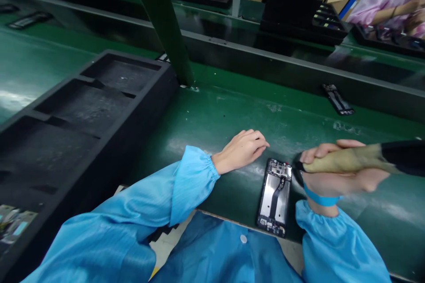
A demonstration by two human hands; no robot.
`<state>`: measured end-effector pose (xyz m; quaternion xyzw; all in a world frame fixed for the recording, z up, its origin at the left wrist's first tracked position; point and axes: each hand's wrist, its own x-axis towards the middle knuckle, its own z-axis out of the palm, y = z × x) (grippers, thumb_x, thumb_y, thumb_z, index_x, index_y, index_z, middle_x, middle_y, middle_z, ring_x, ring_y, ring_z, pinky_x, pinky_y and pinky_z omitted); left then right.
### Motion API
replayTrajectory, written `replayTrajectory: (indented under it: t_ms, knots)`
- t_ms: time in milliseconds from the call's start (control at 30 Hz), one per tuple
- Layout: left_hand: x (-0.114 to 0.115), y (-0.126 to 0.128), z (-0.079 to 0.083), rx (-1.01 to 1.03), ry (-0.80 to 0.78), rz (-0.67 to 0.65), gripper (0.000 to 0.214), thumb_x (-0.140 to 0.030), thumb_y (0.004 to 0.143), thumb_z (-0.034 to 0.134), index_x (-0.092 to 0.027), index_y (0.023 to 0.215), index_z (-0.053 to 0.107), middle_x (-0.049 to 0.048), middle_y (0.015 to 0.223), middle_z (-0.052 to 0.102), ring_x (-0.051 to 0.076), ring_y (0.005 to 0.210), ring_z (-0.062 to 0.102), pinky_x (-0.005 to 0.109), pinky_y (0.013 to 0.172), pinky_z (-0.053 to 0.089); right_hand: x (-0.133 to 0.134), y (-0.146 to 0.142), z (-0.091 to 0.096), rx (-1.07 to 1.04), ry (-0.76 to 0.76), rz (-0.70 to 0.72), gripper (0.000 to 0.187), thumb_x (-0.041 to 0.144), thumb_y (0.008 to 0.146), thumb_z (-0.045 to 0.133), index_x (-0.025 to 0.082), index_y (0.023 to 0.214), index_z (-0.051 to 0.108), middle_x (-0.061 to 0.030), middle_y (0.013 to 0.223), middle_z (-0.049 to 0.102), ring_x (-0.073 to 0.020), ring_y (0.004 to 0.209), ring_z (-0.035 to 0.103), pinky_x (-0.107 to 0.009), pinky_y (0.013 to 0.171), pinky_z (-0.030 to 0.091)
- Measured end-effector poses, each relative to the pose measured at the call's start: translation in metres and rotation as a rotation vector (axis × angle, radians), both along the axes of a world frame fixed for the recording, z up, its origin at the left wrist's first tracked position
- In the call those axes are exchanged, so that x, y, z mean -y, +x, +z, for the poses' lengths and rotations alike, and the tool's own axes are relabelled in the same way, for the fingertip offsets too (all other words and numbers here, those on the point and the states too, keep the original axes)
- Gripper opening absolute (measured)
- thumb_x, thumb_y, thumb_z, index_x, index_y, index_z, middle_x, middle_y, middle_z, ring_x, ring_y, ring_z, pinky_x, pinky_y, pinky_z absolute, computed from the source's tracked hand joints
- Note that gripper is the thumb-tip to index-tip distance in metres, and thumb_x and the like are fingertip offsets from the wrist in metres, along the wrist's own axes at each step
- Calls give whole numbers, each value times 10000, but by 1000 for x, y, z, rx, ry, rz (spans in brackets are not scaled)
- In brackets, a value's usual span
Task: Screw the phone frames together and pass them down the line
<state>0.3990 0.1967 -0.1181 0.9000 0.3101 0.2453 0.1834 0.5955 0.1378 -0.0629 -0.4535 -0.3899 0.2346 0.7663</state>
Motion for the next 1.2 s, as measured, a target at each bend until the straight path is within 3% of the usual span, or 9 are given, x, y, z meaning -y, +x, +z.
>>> replayTrajectory:
  t_ms: [167,433,700,767,833,967,1067,1200]
  knots:
    - [0,0,2,-29,-7,-14,186,-223,1088,553,-203,1183,712,40,1176,683,197,1066,619,342,882,447,-4,-16,-17,42,77,239,578,778,868,475,247,1026,640,11,584,582,-189,392,499,-331,374,445]
    - [2,1,3,-52,1,-15,194,-227,1090,540,-211,1178,713,50,1194,680,204,1052,613,351,874,441,-7,-16,-25,53,58,229,622,838,843,464,251,986,610,30,570,555,-176,381,477,-307,368,421]
    - [1,1,4,-56,2,-12,178,-222,1081,561,-205,1163,718,40,1187,685,198,1055,615,351,878,450,-8,-27,-24,40,80,280,591,812,792,594,238,932,605,28,568,560,-166,370,472,-294,351,418]
    - [1,0,4,-55,-2,-16,185,-223,1083,557,-205,1182,712,43,1190,683,196,1061,618,349,889,454,-9,-21,-19,32,69,240,590,803,841,519,242,987,626,22,562,555,-175,368,468,-307,347,420]
    - [1,-1,3,-50,-9,-20,197,-225,1087,549,-208,1195,713,45,1193,684,196,1061,622,349,895,456,-10,-7,-14,16,109,87,607,801,888,425,250,1022,642,12,564,530,-182,382,455,-320,345,414]
    - [1,-2,2,-15,-12,-29,217,-234,1100,522,-208,1185,720,46,1178,693,196,1057,636,356,898,468,-12,27,-9,1,109,-169,562,772,877,420,252,898,631,-9,562,462,-187,435,452,-337,376,406]
    - [0,-3,0,12,-14,-25,221,-219,1094,518,-207,1176,723,48,1170,696,199,1066,642,368,925,481,-13,41,-11,-10,16,-171,577,801,819,458,241,851,592,6,536,466,-179,407,452,-322,362,386]
    - [-1,-3,-1,31,-16,-30,226,-198,1082,521,-202,1175,727,48,1165,698,204,1062,646,382,947,490,-15,43,-17,1,8,-152,561,768,846,443,226,883,586,15,545,506,-179,375,461,-305,345,375]
